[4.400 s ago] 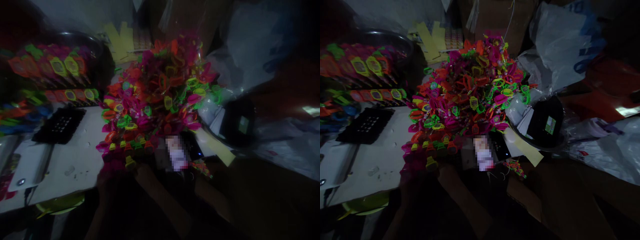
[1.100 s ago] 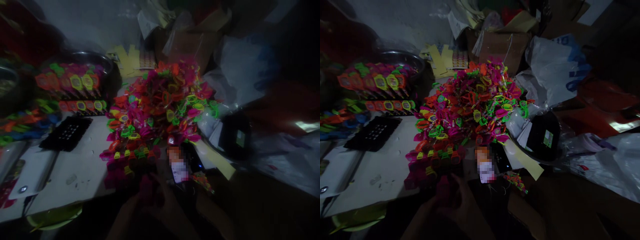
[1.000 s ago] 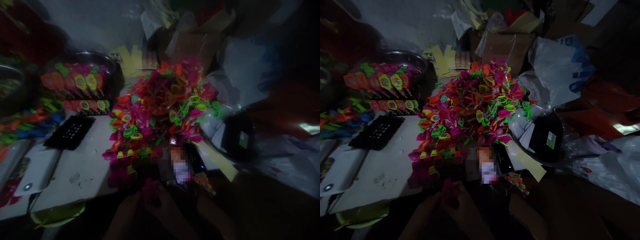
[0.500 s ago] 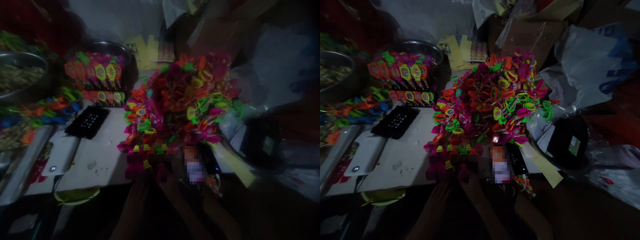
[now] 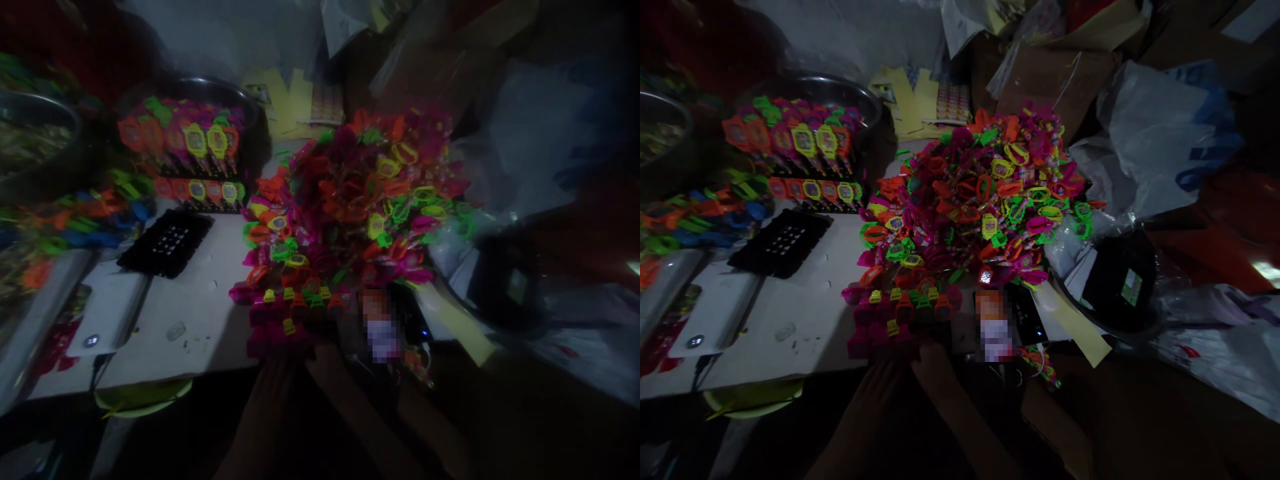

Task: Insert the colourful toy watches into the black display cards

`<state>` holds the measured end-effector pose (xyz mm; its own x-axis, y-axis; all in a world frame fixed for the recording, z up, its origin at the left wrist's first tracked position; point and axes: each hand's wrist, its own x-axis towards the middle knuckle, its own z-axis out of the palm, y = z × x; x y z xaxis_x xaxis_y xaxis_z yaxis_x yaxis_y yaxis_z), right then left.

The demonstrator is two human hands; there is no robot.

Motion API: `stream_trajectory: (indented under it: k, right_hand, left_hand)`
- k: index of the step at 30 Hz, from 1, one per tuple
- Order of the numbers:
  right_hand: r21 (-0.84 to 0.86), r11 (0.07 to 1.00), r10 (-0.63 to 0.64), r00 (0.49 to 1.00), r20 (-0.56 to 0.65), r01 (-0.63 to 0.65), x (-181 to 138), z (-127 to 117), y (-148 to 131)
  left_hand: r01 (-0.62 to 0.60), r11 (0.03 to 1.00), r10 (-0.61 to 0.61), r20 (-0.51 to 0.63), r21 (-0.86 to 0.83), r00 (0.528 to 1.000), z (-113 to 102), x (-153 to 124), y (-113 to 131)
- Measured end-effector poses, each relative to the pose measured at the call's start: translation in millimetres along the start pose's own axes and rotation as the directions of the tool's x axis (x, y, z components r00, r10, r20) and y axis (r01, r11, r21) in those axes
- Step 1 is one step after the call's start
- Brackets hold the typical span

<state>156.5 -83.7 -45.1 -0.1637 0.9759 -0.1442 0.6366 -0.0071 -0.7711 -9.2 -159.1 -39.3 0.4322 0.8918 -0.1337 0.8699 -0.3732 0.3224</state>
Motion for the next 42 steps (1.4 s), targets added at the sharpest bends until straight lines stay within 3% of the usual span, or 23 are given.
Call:
stream_trajectory:
  k: [4, 8, 13, 23, 33, 42]
  right_hand:
    - [-0.025, 0.999, -0.024, 0.997, 0.070, 0.026, 4, 5, 1]
    - [0.064, 0.993, -0.091, 0.991, -0.101, 0.097, 7, 25, 4]
    - [0.118, 0.991, -0.032, 0.973, -0.228, 0.060, 9, 41, 4]
    - [0.100, 0.990, -0.076, 0.965, -0.253, 0.104, 10, 44, 7]
    - [0.043, 0.987, -0.142, 0.975, -0.172, 0.152, 17, 40, 14]
    - [0.131, 0.988, -0.071, 0.989, -0.130, 0.088, 17, 36, 2]
  left_hand:
    - [-0.012, 1.000, 0.013, -0.028, 0.010, 1.000, -11, 5, 4]
    - [-0.018, 0.999, 0.019, -0.061, 0.030, 0.998, -17, 9, 5]
    - [-0.016, 0.998, 0.020, -0.080, 0.053, 0.997, -18, 8, 6]
    - [-0.010, 0.998, 0.017, -0.106, 0.067, 0.994, -16, 8, 7]
    - [-0.031, 0.999, 0.038, -0.157, 0.044, 0.987, -7, 7, 3]
    - [-0.020, 1.000, 0.022, -0.198, 0.013, 0.980, 1, 5, 1]
